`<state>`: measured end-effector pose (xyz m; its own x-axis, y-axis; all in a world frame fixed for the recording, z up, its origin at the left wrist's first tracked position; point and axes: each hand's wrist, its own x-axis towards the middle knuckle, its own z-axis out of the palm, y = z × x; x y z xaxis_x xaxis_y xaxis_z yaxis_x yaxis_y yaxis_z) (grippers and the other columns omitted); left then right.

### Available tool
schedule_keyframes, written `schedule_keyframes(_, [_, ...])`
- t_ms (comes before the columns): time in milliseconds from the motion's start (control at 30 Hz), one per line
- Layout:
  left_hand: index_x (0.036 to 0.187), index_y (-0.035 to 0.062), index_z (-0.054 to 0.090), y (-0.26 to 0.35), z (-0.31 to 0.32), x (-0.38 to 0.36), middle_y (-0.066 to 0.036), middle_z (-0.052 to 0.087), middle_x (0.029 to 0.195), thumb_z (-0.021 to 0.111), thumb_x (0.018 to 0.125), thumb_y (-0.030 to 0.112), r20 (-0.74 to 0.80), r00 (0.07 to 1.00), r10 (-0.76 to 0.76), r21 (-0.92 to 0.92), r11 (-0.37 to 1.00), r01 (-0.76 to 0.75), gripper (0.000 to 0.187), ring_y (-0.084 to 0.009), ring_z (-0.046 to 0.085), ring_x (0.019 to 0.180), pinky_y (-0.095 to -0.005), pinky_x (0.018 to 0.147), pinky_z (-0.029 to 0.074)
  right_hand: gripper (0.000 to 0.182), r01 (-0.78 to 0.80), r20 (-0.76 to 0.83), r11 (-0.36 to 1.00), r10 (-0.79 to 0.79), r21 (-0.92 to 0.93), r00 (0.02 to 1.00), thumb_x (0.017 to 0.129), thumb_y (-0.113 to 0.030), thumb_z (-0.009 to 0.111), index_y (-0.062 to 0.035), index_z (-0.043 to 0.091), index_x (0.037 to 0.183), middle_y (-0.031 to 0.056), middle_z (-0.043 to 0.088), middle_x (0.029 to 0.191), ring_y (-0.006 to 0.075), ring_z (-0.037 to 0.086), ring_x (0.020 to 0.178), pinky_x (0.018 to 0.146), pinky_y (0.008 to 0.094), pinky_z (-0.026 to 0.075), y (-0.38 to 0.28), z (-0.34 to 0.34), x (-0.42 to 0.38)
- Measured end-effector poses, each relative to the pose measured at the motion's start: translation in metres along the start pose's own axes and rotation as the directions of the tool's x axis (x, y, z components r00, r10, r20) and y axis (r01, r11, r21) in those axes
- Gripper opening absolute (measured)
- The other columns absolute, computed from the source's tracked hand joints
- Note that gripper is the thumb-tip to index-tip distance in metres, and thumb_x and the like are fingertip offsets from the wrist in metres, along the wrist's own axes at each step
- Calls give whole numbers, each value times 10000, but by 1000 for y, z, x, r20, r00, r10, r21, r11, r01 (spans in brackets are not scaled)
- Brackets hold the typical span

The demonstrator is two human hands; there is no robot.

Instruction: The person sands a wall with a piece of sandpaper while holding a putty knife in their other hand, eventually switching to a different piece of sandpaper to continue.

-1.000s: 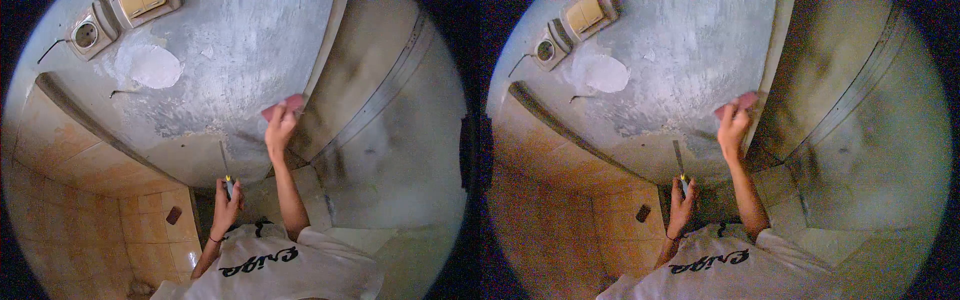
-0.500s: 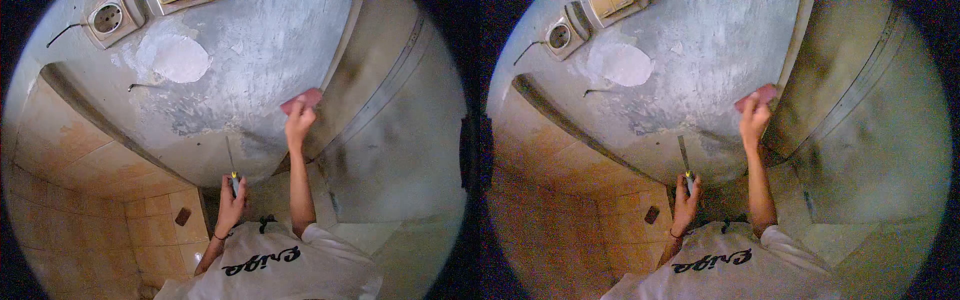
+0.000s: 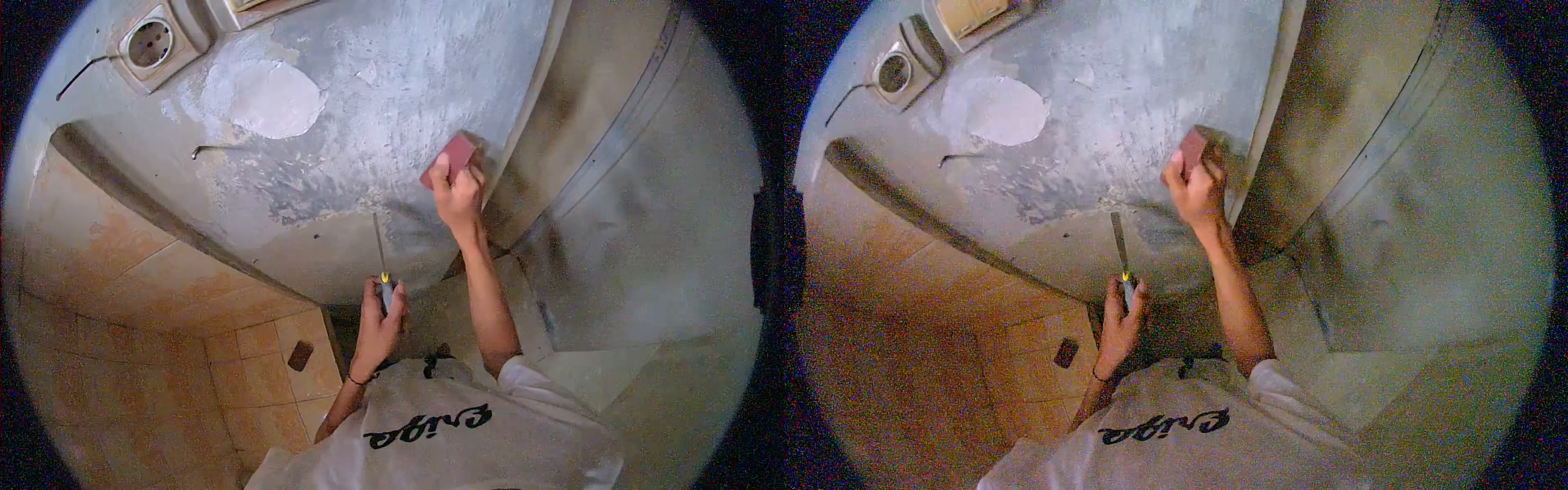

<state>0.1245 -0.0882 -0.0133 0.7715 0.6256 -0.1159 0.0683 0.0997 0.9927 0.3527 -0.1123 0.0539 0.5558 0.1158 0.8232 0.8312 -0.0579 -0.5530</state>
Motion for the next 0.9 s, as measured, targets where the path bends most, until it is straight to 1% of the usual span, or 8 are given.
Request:
schedule_keyframes(133, [1033,57,415,0,8,-2,-2,505,706,559,985,246,-5,1000,15,-30,999,-15,242,-78,463,569,-236,480,382,313,-265,-20,963,266,53,964,926,-175,565,-4,551,665,164,588,603,314,590,536,510,423,436,-6,2,-1])
schedule_keyframes(233, [1025,60,410,-11,15,0,-1,505,707,558,986,235,-14,999,37,-38,999,-38,233,-74,464,562,-240,471,385,317,126,46,992,-125,2,991,930,-178,563,-3,562,665,163,580,597,329,573,516,500,430,427,1,10,-8])
schedule_keyframes(400, [1022,61,401,5,26,-6,10,480,696,538,996,213,-111,991,69,-14,997,-71,206,-66,463,581,-233,483,387,300,-225,18,965,225,133,974,886,-177,616,-12,551,644,159,545,564,352,547,499,483,444,414,1,9,-10])
schedule_keyframes(500, [1025,66,400,8,30,-6,14,466,691,516,1005,213,-94,995,-24,-135,991,11,188,-69,454,570,-233,480,389,353,403,-87,915,-403,-20,911,913,-147,585,-14,531,591,147,549,543,325,561,477,469,416,411,-2,24,-6])
schedule_keyframes(600, [1034,72,399,1,33,-1,13,467,706,501,1012,216,-81,996,41,-77,996,-47,178,-71,449,565,-236,478,392,333,179,0,983,-179,29,984,903,-126,596,-18,533,594,133,556,552,330,554,475,466,414,408,3,13,-7])
schedule_keyframes(633, [1034,72,399,-3,31,-1,13,467,706,501,1012,216,-81,996,44,-74,996,-50,178,-71,449,565,-236,478,392,300,-92,-1,984,93,153,996,894,-114,605,-17,547,616,131,562,561,335,554,480,466,420,407,-10,4,-4])
schedule_keyframes(800, [1329,34,388,-12,34,-4,-7,546,813,573,979,263,-155,987,-43,-125,992,24,457,-89,497,630,-241,516,415,316,170,-2,982,-170,78,985,898,-125,602,-12,548,608,140,545,543,340,539,465,453,419,386,10,12,-15])
schedule_keyframes(900, [1051,69,404,1,45,-6,7,479,753,501,1012,220,-189,980,62,-111,990,-84,183,-72,458,593,-238,477,412,362,16,-29,994,-14,103,999,904,-155,604,-31,523,574,121,523,536,324,517,467,496,414,418,8,-3,-2])
